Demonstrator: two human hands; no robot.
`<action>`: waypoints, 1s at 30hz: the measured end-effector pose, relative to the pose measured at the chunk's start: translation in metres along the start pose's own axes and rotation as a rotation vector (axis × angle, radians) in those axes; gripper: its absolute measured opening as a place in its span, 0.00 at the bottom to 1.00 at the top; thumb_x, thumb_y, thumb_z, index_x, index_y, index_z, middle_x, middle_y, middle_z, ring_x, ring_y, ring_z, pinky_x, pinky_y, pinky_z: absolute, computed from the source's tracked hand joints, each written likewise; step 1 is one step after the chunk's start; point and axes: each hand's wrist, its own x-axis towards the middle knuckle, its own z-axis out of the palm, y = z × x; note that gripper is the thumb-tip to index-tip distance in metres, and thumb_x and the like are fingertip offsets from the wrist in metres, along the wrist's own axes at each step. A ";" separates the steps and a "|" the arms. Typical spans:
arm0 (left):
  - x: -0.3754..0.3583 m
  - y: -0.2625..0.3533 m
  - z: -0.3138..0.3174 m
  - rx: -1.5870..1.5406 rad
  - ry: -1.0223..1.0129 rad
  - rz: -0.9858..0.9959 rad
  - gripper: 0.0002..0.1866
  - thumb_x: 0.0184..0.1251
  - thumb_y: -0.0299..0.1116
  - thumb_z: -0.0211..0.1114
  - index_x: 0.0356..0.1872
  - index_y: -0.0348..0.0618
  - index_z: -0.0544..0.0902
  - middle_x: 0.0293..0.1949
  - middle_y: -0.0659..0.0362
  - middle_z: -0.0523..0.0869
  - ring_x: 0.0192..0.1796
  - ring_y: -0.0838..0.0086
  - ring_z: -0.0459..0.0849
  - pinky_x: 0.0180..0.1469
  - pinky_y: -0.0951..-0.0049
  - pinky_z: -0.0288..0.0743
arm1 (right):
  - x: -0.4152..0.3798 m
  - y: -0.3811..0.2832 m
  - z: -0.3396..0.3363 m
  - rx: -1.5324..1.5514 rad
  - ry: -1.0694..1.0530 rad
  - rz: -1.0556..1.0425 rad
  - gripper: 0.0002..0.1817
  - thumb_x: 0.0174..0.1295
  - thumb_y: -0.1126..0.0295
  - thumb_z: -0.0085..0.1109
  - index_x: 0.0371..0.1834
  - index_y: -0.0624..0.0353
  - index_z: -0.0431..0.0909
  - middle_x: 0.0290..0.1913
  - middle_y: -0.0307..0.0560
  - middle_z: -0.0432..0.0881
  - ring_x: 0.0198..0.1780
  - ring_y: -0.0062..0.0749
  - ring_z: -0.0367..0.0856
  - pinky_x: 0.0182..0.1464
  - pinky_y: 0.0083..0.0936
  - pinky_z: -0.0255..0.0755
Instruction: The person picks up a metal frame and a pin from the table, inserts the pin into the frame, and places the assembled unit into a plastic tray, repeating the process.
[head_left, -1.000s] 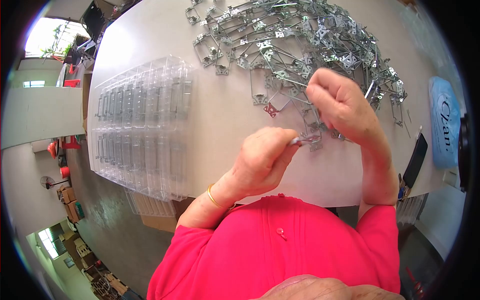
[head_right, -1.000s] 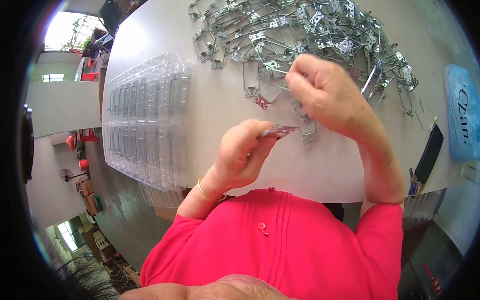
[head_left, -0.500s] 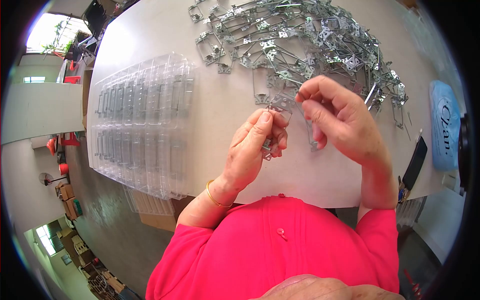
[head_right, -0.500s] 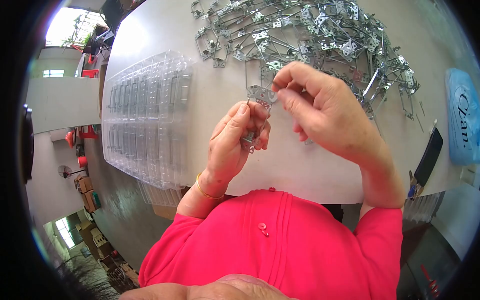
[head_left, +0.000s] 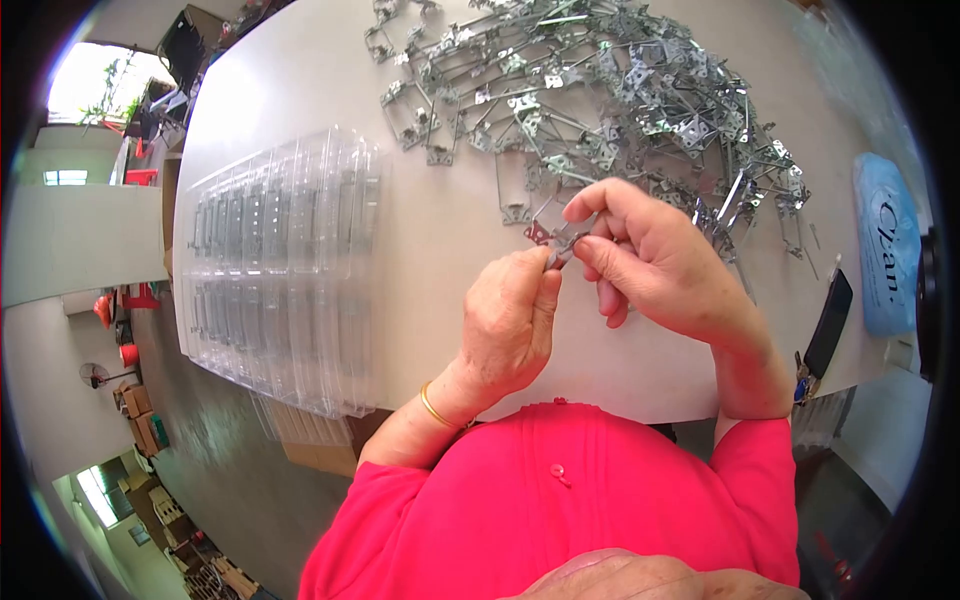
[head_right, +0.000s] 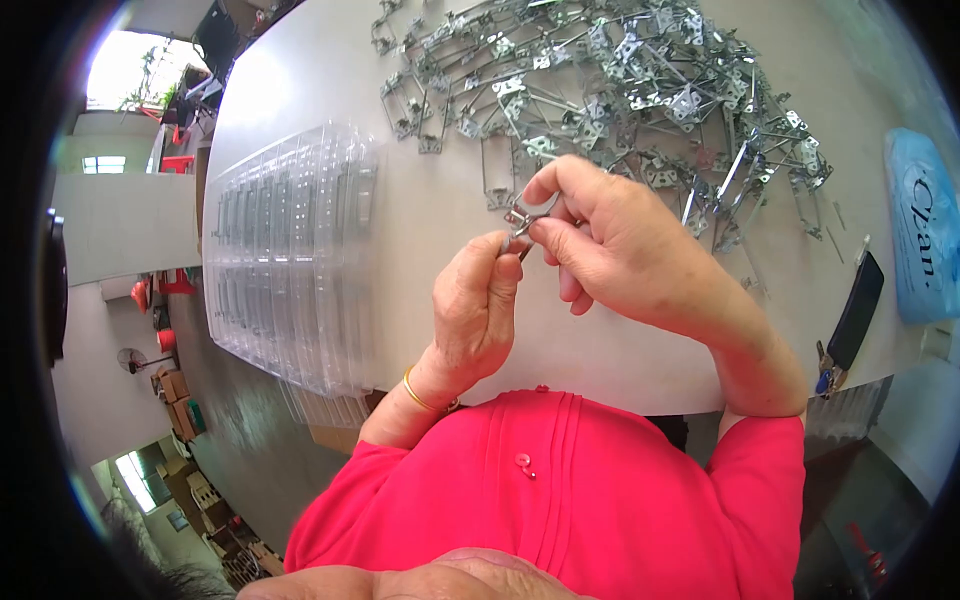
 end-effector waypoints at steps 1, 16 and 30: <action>0.000 0.000 0.000 0.044 0.003 0.024 0.07 0.78 0.23 0.59 0.51 0.34 0.80 0.35 0.51 0.82 0.34 0.60 0.80 0.38 0.63 0.74 | 0.001 0.002 -0.002 -0.005 -0.011 -0.007 0.10 0.75 0.75 0.54 0.56 0.66 0.73 0.30 0.43 0.82 0.24 0.22 0.83 0.25 0.22 0.78; 0.007 -0.009 -0.011 0.175 -0.067 0.206 0.07 0.69 0.20 0.61 0.46 0.33 0.79 0.31 0.51 0.81 0.30 0.54 0.78 0.34 0.58 0.71 | 0.007 -0.001 -0.021 0.119 -0.316 0.071 0.14 0.75 0.76 0.49 0.60 0.66 0.72 0.36 0.48 0.86 0.34 0.29 0.89 0.36 0.26 0.85; 0.004 -0.004 -0.008 0.327 -0.023 0.242 0.04 0.74 0.23 0.59 0.44 0.34 0.79 0.30 0.52 0.81 0.28 0.56 0.78 0.34 0.59 0.71 | 0.001 -0.007 -0.015 -0.106 -0.278 0.049 0.17 0.74 0.78 0.48 0.63 0.68 0.72 0.35 0.48 0.86 0.34 0.31 0.91 0.36 0.28 0.85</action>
